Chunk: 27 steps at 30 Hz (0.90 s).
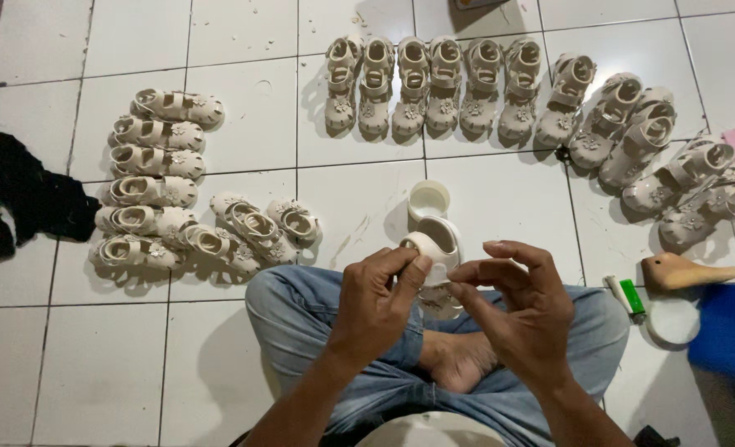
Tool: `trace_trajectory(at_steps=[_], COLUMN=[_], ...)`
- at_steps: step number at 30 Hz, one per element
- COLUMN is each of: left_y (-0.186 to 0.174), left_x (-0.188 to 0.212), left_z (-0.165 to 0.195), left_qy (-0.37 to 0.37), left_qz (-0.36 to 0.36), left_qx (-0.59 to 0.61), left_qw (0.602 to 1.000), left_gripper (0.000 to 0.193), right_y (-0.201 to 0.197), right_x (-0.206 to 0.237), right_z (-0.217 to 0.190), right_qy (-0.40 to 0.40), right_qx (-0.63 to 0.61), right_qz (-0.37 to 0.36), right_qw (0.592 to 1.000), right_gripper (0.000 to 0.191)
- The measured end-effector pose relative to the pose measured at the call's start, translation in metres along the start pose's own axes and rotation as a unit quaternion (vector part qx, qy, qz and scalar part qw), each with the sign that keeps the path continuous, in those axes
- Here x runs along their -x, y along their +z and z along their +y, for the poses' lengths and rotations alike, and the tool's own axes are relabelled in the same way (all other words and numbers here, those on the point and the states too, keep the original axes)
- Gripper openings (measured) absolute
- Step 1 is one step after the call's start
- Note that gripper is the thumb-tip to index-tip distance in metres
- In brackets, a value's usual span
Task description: The person sits on the floor assembling white children's sandals. They pick up a shoe upper, apply glue from a small cup, press a white sole onto the upper, press and adjust the straps and edges, then place the finished sandal with the rows of completed shoes and take the next one.
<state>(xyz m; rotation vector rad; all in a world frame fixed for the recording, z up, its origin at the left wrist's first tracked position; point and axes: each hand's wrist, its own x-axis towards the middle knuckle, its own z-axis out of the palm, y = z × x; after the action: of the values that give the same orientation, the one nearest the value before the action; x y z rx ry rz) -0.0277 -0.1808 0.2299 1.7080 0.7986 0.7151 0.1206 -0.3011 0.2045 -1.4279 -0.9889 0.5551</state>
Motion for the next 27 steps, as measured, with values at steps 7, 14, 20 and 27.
trace_trajectory(at_steps=[7,14,20,27], left_y=[-0.001,-0.003,-0.004,-0.002], left_x=[0.0,0.003,-0.002,-0.003], left_z=[0.0,-0.002,-0.015,-0.016], left_qy=[-0.001,0.008,-0.028,-0.003], left_qz=[-0.029,-0.067,-0.12,-0.142], left_qx=[-0.037,-0.009,0.04,0.08], left_qw=[0.999,0.998,0.992,0.987], left_gripper=[0.022,0.02,0.023,0.028], right_y=[0.006,0.011,-0.009,-0.004], right_x=[-0.003,0.0,-0.009,-0.007], right_z=[0.002,0.009,0.023,0.045], right_qy=[-0.025,-0.043,-0.026,0.16], right_qx=[-0.018,-0.011,0.005,-0.299], right_qz=[0.022,0.047,0.058,-0.038], right_qw=[0.999,0.998,0.998,0.94], right_gripper=[0.043,0.039,0.057,0.077])
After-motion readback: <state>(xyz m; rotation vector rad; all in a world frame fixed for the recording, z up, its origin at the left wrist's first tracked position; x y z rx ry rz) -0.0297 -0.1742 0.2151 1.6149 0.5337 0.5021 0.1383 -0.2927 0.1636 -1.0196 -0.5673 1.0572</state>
